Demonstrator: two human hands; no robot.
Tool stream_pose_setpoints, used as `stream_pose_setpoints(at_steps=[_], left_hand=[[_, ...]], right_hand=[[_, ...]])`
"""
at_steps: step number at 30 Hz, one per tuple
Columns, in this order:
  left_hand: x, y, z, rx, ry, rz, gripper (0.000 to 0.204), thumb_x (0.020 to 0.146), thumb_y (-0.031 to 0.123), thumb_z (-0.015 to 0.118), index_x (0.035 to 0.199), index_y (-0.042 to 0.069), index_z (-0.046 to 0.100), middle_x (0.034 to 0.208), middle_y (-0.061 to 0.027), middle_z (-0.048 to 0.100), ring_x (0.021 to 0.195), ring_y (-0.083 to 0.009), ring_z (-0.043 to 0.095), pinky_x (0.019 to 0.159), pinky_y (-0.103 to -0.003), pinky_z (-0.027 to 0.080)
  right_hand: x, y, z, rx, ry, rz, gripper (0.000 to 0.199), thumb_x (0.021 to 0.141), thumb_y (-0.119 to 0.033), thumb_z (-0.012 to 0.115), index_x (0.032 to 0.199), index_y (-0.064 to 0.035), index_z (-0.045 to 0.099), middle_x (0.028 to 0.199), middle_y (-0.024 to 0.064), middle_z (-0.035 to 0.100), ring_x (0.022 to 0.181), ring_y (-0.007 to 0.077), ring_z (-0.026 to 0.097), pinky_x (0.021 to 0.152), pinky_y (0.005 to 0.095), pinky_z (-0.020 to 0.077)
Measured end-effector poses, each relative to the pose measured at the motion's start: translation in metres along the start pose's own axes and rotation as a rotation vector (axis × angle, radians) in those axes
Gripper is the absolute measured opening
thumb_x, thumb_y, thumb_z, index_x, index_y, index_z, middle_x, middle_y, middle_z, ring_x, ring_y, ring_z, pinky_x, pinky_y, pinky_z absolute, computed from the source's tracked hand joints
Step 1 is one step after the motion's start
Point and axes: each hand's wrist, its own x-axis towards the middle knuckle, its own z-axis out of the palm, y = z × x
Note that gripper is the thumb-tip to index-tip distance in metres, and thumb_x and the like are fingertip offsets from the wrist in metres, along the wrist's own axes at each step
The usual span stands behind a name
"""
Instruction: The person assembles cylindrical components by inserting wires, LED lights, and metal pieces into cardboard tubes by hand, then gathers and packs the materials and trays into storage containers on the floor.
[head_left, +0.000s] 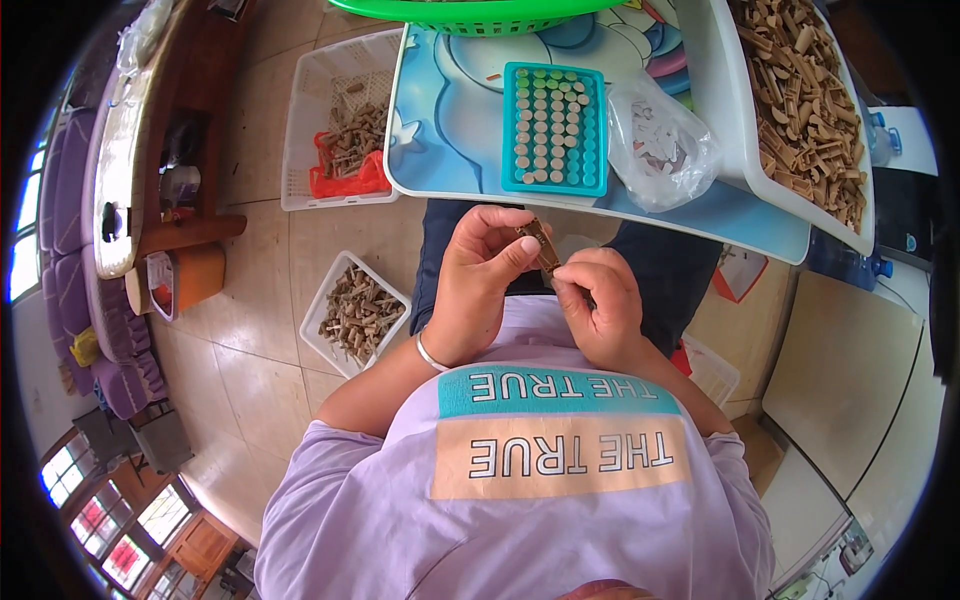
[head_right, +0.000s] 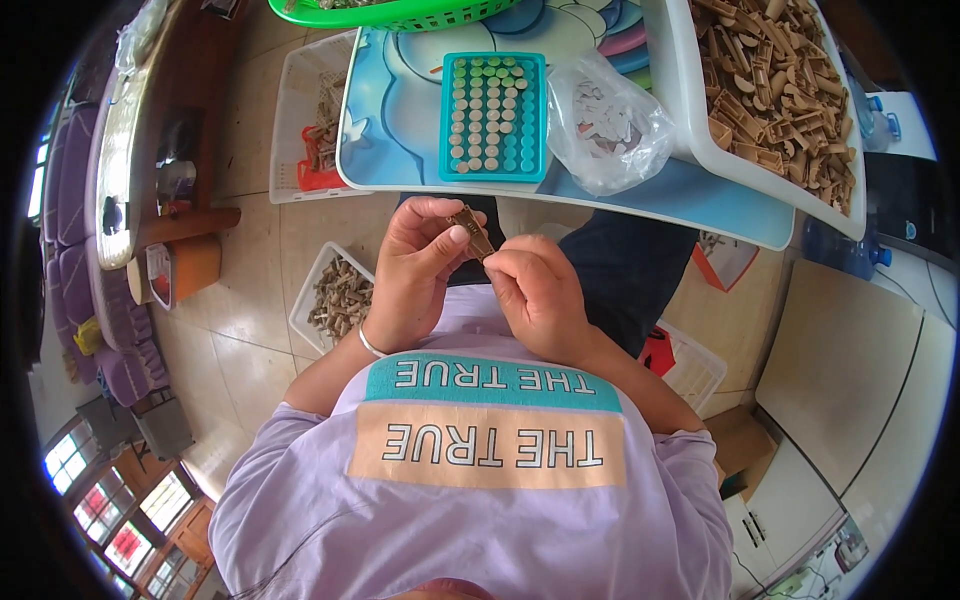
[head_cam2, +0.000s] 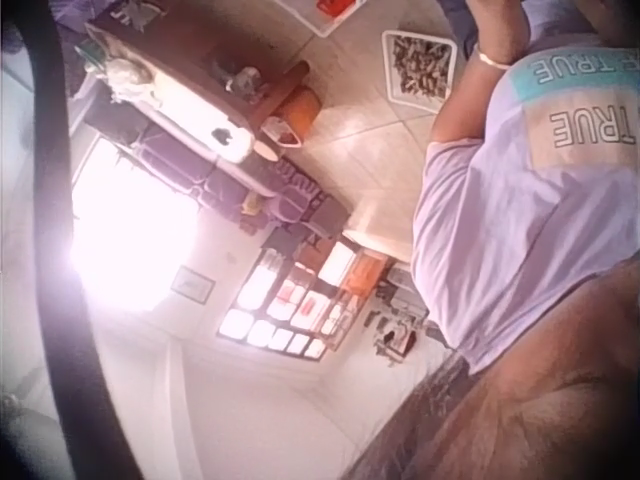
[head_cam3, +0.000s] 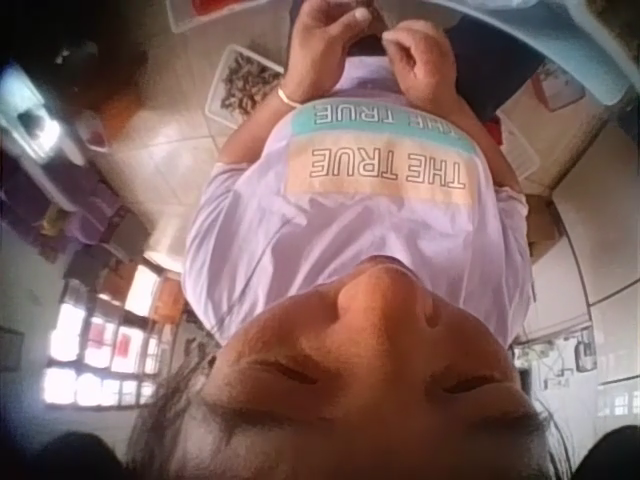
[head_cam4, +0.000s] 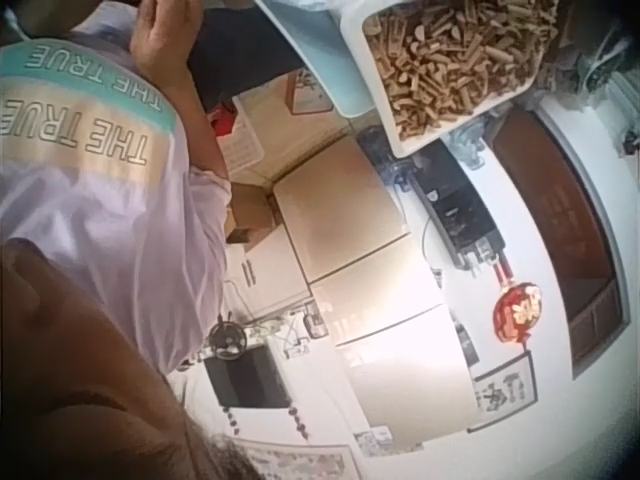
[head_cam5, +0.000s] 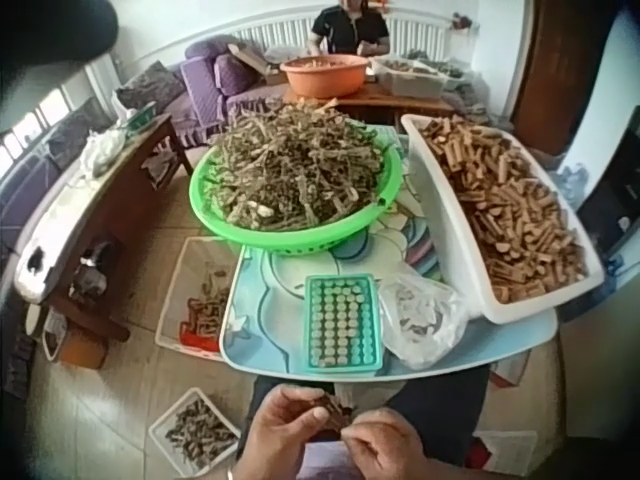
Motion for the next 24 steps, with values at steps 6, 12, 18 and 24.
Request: stream_pose_setpoints(at_steps=[6, 12, 18, 24], left_hand=[[0.001, 0.003, 0.001, -0.109, 0.002, -0.033, 0.019, 0.091, 0.000, 0.062, 0.108, 0.005, 0.055, 0.107, -0.0128, 0.066, 0.094, -0.0169, 0.064, 0.084, -0.031, 0.053], [0.006, 0.005, -0.001, -0.117, -0.014, -0.033, 0.016, 0.093, 0.003, 0.060, 0.108, 0.006, 0.055, 0.105, -0.0114, 0.066, 0.090, -0.0148, 0.064, 0.081, -0.029, 0.053], [0.015, 0.004, 0.000, -0.102, -0.028, -0.036, 0.014, 0.094, 0.005, 0.059, 0.108, 0.006, 0.056, 0.104, -0.0095, 0.066, 0.091, -0.0134, 0.063, 0.081, -0.028, 0.052], [0.017, 0.009, 0.001, -0.076, -0.021, -0.090, 0.016, 0.095, 0.006, 0.058, 0.111, 0.006, 0.056, 0.105, -0.0083, 0.066, 0.093, -0.0118, 0.062, 0.082, -0.027, 0.051]], right_hand=[[0.000, 0.003, 0.004, -0.031, 0.021, 0.016, 0.021, 0.078, 0.006, 0.069, 0.095, -0.0038, 0.062, 0.085, 0.0097, 0.059, 0.068, 0.0243, 0.057, 0.060, 0.0322, 0.0461], [0.025, -0.003, -0.013, -0.101, -0.137, 0.000, 0.017, 0.077, -0.003, 0.071, 0.092, -0.0072, 0.064, 0.084, 0.0075, 0.060, 0.073, 0.0262, 0.057, 0.065, 0.0354, 0.0438], [0.071, 0.012, -0.023, -0.382, 0.055, -0.132, 0.021, 0.073, -0.004, 0.074, 0.092, -0.0102, 0.068, 0.085, 0.0043, 0.061, 0.078, 0.0253, 0.057, 0.070, 0.0359, 0.0435], [0.094, 0.021, -0.020, -0.516, -0.070, -0.177, 0.028, 0.067, 0.000, 0.076, 0.092, -0.0116, 0.071, 0.088, 0.0036, 0.061, 0.081, 0.0245, 0.055, 0.067, 0.0343, 0.0461]])
